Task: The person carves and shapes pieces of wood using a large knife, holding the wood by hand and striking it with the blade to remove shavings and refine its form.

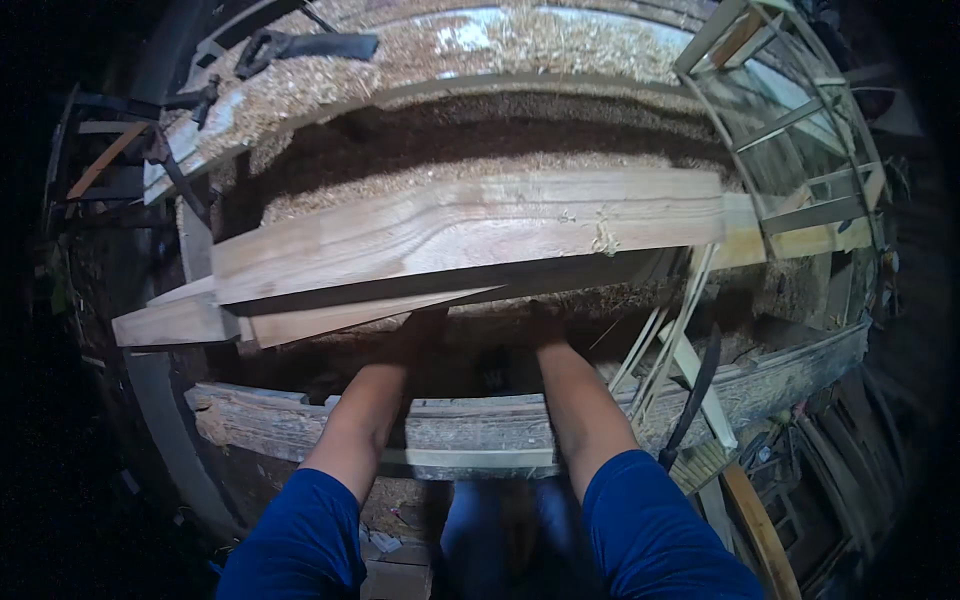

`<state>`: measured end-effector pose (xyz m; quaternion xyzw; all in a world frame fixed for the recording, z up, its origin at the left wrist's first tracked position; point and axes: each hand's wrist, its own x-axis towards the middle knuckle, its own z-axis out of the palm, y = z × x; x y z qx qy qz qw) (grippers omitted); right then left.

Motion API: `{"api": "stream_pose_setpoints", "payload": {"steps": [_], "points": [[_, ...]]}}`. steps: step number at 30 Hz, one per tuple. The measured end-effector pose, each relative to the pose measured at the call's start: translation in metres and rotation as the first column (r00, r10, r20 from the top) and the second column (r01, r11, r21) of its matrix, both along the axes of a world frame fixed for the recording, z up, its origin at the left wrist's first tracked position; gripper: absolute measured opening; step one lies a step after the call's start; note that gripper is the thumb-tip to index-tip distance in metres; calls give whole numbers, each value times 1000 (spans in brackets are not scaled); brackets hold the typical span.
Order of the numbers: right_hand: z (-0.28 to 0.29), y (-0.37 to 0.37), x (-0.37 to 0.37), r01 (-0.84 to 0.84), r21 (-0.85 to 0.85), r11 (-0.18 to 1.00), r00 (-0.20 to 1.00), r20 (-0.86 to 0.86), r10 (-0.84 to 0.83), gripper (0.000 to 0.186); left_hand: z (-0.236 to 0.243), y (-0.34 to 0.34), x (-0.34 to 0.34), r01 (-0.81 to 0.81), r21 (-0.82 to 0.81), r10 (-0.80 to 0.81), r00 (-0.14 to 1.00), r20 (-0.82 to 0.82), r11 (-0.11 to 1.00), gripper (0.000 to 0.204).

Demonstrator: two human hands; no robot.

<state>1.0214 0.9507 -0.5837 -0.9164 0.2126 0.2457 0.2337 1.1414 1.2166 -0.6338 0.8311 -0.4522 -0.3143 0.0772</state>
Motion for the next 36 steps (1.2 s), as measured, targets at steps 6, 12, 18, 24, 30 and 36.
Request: {"api": "stream_pose_setpoints", "payload": {"steps": [6,12,18,24,30,36], "points": [[119,6,22,-189,60,980,951,-239,198,41,113,33,2,-79,136,82,996,-20,988,39],[270,0,12,-293,48,955,948,142,284,30,288,42,-24,-250,131,249,968,28,959,44],[359,-4,-36,-387,-63,920,748,562,353,28,404,45,-69,-455,-263,504,848,163,851,33],[452,-30,-91,-423,-111,899,582,727,363,27,487,29,-109,-328,-268,378,911,165,906,35],[531,-79,-143,250,126,960,392,893,-220,30,543,-9,-151,-410,-495,485,874,27,766,31],[519,-126,-137,347,641,685,458,521,-720,49,575,-52,-203,-392,-588,504,863,31,707,30]]}}
